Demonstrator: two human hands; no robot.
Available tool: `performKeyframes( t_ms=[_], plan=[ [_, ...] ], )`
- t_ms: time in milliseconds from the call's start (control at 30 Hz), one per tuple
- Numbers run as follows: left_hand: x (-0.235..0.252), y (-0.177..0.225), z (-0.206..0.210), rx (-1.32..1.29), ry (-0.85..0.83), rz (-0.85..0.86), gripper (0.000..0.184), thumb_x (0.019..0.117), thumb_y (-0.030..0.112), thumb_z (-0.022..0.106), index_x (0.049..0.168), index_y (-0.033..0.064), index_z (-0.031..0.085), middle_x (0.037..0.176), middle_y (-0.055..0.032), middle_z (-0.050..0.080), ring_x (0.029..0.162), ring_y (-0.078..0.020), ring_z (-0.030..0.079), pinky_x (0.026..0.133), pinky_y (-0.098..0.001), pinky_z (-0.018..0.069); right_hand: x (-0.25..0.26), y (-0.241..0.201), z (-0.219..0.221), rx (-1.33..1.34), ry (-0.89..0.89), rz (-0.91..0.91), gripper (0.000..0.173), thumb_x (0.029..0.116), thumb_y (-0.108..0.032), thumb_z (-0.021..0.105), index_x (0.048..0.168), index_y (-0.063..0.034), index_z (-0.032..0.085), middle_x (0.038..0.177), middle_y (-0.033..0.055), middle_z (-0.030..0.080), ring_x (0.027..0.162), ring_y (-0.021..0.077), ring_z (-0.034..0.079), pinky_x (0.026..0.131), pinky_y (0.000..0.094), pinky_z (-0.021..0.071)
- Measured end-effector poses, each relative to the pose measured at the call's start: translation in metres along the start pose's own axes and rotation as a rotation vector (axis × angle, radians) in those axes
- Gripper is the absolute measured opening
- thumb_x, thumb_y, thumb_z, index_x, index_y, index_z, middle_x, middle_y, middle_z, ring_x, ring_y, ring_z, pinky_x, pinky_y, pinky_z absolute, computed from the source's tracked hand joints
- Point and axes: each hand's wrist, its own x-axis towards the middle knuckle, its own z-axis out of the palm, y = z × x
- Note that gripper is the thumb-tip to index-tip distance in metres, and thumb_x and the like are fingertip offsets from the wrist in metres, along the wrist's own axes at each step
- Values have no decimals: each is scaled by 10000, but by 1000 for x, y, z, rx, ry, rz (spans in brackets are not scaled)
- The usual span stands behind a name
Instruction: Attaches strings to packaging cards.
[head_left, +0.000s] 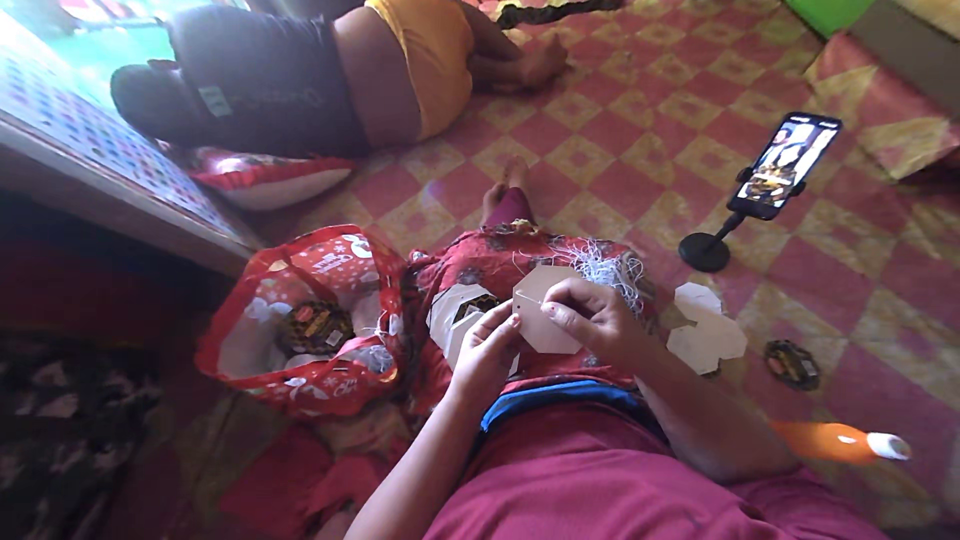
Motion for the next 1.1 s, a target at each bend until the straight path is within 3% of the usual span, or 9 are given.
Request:
performKeyframes(
  t_ms=[100,267,467,667,800,967,1100],
  plan=[
    [-2,0,2,10,-12,8,242,1011,-8,411,1112,27,628,910,-26,743,822,-111,721,811,-301,603,1,-2,-2,-77,-71,20,176,962,-96,588,923,35,699,826,8,654,727,-54,569,683,110,486],
    [-2,-3,0,62,-70,68,231,986,-17,485,1150,40,638,931,5,752,843,-84,718,821,-281,594,0,-3,-4,-327,-198,100,249,1007,-152,559,952,24,727,864,111,679,792,123,628,738,273,514],
    [-2,-6,-4,176,-138,179,237,978,-11,544,1172,46,669,988,24,758,877,-58,712,826,-262,589,3,-13,-3,-363,-190,168,251,998,-145,548,914,33,702,831,113,663,760,144,615,698,305,500],
    [-3,-6,-3,368,-165,336,256,940,-33,596,1177,18,678,1012,71,749,882,-17,701,826,-236,589,4,-14,-4,-370,-190,172,238,988,-148,569,870,18,692,766,82,623,713,112,578,663,271,471],
    [-1,-12,-6,491,-113,529,162,918,-40,650,1048,-3,738,967,77,745,870,11,686,820,-209,582,2,-12,-4,-324,-170,170,238,998,-173,597,901,18,702,765,65,634,704,61,572,672,218,471],
    [6,-14,-12,768,-25,775,99,893,4,703,940,-77,737,882,-48,753,821,-9,696,808,-192,579,1,-16,-9,-6,-209,369,184,1000,-166,622,1003,11,669,802,-35,645,687,-70,564,667,119,482],
    [9,-10,-12,1124,52,1002,109,896,68,712,897,-18,779,874,-118,769,816,-107,736,798,-223,580,-2,-10,-14,45,-194,367,194,998,-183,634,1024,1,691,858,-57,665,764,-84,587,735,124,499]
  ],
)
